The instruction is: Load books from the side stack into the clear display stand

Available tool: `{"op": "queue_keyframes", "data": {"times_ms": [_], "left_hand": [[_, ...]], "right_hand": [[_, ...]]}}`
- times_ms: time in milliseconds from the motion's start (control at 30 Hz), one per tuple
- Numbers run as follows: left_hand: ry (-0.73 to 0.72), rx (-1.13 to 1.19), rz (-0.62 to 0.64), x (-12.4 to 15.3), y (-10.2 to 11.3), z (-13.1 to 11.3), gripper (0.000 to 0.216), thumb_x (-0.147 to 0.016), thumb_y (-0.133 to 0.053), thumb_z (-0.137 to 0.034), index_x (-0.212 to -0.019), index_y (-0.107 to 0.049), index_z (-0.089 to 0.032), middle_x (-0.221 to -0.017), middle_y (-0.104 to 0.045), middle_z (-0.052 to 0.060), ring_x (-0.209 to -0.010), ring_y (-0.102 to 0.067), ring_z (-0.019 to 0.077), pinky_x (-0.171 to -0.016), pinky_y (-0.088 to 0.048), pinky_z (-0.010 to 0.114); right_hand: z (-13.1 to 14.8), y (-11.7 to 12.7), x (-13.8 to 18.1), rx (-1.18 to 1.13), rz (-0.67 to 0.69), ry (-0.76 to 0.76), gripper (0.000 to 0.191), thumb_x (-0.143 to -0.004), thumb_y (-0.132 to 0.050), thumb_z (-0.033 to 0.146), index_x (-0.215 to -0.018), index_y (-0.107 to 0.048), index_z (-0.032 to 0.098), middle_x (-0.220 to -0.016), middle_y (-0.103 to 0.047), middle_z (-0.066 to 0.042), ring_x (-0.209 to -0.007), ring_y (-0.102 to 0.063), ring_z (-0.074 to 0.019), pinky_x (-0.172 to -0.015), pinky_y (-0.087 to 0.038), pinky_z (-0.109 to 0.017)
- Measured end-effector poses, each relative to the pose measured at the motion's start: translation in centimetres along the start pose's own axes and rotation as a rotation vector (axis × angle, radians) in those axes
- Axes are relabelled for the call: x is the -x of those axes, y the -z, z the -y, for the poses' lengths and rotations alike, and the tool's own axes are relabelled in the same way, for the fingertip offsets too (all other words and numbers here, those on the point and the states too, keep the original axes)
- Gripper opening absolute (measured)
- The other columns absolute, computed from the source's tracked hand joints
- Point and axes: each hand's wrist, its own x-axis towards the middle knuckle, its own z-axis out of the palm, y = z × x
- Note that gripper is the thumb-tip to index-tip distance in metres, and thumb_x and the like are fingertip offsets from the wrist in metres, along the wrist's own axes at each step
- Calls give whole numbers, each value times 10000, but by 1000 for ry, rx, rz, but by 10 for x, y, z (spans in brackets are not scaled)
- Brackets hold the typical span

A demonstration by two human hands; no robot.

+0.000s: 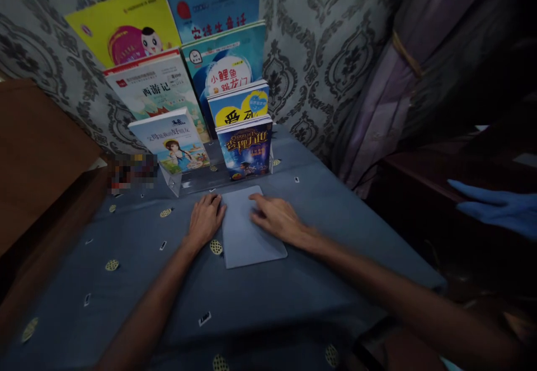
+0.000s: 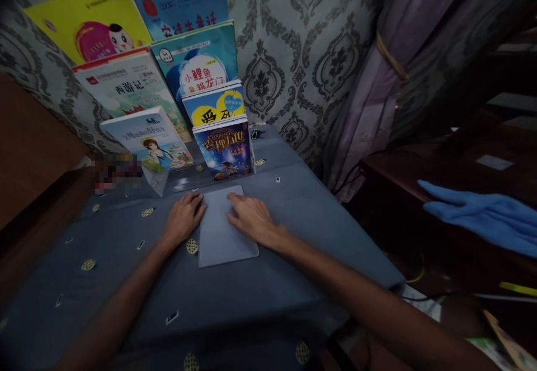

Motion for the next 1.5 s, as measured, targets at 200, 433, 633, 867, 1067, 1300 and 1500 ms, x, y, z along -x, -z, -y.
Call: {"op": "queue_keyframes", "data": {"times_ms": [200, 433, 633, 867, 1067, 1300, 1500], "left_hand": [[13, 4, 14, 0, -1, 1, 331, -1021, -459, -294, -1261, -643, -160, -1269, -659, 144, -1162, -613, 290, -933, -508, 432], [16, 40, -10, 1, -4, 2, 355, -1027, -444, -335, -1265, -648, -168, -1289, -655, 153, -1174, -611, 291, -967, -498, 452], [0, 83, -21, 2, -7, 5, 362, -1035, -430, -314, -1303, -636, -185, -1392, -628, 129, -1266, -589, 287, -976, -502, 454], [-70, 153, 31, 12, -8, 17, 353, -1034, -443, -284, -1314, -640, -196, -1416, -618, 114, -1350, -551, 264, -1031, -474, 468], [-225, 244, 17, 46, 4, 22, 328, -1039, -451, -285, -1272, -672, -217, -1348, -668, 107, -1355, -554, 246, -1018, -491, 444], [-415, 344, 1, 94, 21, 9, 322, -1044, -464, -276, -1302, -649, -229, -1313, -693, 92, -1341, -569, 229, -1046, -488, 449], [-498, 422, -40, 121, 29, -6, 349, -1030, -480, -214, -1355, -607, -228, -1307, -697, 85, -1281, -620, 204, -1052, -516, 411]], "right_hand": [[24, -43, -39, -69, 47, 300, 533, -1004, -419, 299, -1491, -410, 81, -1542, -458, -230, -1471, -389, -296, -1195, -351, -500], [-29, -33, -36, -22, 19, 187, 520, -1017, -338, 274, -1503, -430, 115, -1559, -455, -182, -1496, -345, -271, -1228, -295, -525], [-53, -26, -28, -32, -25, 182, 507, -1012, -349, 279, -1495, -462, 174, -1550, -483, -132, -1479, -381, -262, -1211, -315, -557], [-43, -32, -26, 67, -54, 159, 491, -1009, -342, 248, -1464, -503, 160, -1547, -485, -136, -1474, -390, -264, -1205, -324, -541], [-39, -30, -25, 82, -38, 139, 499, -1000, -342, 228, -1460, -499, 116, -1552, -469, -161, -1476, -385, -267, -1213, -315, -529], [-39, -30, -26, 83, -41, 135, 484, -1004, -350, 235, -1453, -506, 147, -1555, -474, -135, -1475, -386, -263, -1218, -313, -521], [-42, -32, -26, 99, -62, 155, 487, -1001, -338, 240, -1443, -519, 147, -1543, -488, -134, -1462, -409, -263, -1207, -335, -532]]}}
